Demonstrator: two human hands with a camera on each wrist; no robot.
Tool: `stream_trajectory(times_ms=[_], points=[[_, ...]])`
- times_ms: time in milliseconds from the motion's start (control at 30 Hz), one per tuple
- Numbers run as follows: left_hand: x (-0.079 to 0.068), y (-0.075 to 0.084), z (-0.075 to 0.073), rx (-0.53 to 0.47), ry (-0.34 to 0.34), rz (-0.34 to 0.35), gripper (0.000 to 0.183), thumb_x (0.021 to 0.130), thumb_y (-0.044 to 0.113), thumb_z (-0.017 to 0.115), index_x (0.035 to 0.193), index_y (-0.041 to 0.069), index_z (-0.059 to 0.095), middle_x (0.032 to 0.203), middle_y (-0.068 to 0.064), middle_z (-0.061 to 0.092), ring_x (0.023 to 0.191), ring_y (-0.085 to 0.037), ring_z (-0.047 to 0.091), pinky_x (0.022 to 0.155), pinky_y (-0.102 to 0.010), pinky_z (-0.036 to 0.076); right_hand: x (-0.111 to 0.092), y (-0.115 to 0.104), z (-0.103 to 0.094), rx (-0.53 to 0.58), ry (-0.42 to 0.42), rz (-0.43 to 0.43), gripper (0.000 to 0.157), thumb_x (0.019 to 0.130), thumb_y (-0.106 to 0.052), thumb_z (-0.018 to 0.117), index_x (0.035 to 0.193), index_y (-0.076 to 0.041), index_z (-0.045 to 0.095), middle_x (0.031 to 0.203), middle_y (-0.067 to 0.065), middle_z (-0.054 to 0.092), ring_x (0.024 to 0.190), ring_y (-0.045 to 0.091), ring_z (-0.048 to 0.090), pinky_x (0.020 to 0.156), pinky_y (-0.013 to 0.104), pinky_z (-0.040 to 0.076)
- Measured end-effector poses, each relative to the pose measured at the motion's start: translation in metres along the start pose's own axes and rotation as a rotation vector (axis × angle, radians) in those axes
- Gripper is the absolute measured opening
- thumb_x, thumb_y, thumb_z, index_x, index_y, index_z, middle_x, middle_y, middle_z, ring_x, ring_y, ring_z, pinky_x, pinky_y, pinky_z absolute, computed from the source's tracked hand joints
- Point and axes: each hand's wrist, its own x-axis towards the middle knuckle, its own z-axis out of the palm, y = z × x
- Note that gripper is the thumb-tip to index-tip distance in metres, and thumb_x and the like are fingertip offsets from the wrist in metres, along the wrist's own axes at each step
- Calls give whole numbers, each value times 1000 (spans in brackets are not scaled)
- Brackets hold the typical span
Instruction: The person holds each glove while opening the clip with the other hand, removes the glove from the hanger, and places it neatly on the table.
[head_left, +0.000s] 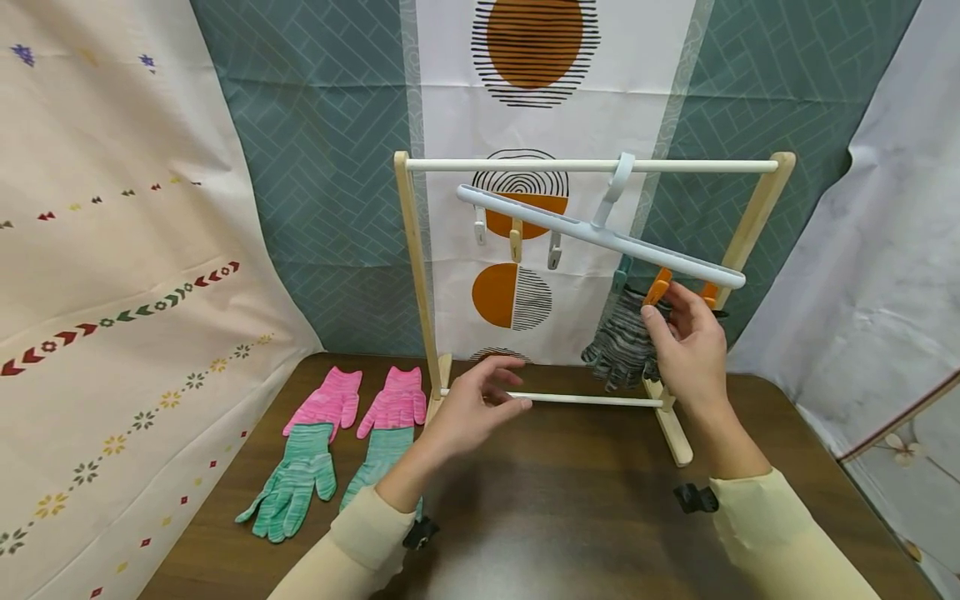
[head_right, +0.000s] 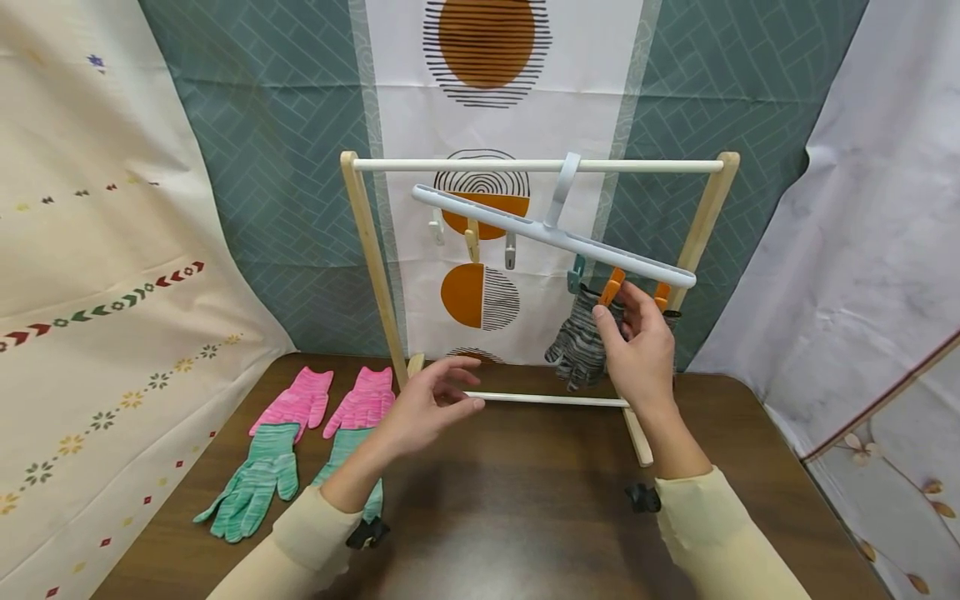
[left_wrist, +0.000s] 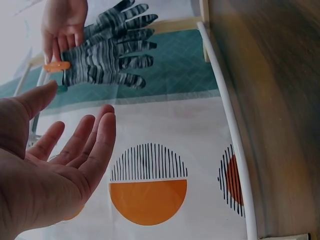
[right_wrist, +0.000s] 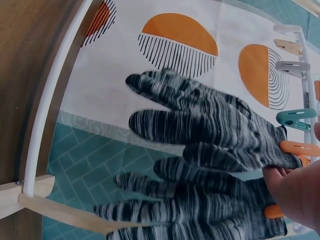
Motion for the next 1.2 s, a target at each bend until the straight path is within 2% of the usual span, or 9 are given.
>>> stream_trajectory(times_ms=[167,300,433,700,867,1033,1200], points=[[6,4,4,-38,-16,10,50,96,17,82,142,18,63,120,-5,71,96,-17,72,85,-37,59,3,-1,1,26,43,-43,45,107,-16,66,149,-1,58,136,17,68,113,5,67,95,15,50],[12,6,8,-56,-31,9,50,97,18,81,144,16,63,122,-6,71,97,-19,71,84,-35,60,4,-2,1,51,66,-75,39,108,-16,64,143,1,63,128,20,71,104,1,68,93,15,51],[19,9,15,-67,-45,7,51,98,19,80,146,17,62,124,-8,72,98,-19,70,82,-35,59,3,-4,2,37,84,-79,37,109,-20,64,140,-1,66,124,17,74,104,2,69,94,16,51],[39,16,30,-107,-45,-1,50,98,21,80,146,20,62,124,1,71,103,-16,71,82,-35,60,1,-7,2,6,90,-63,38,110,-25,63,139,-1,66,121,15,76,105,2,70,93,16,51],[53,18,39,-140,-40,4,51,99,21,79,146,19,61,128,-2,69,108,-20,72,84,-36,60,0,-11,2,-2,88,-63,38,110,-25,63,138,-1,67,120,16,76,105,0,70,92,16,51],[68,19,48,-153,-47,18,52,100,20,78,148,18,59,133,-6,68,114,-25,71,92,-38,59,-2,-15,1,0,93,-67,36,109,-25,63,135,-1,69,116,14,78,103,0,70,89,16,51],[81,24,55,-147,-51,18,55,100,22,78,151,19,58,136,-7,69,116,-22,71,94,-37,59,-3,-17,2,14,94,-76,36,109,-25,64,134,0,70,115,15,78,103,0,70,88,16,51]])
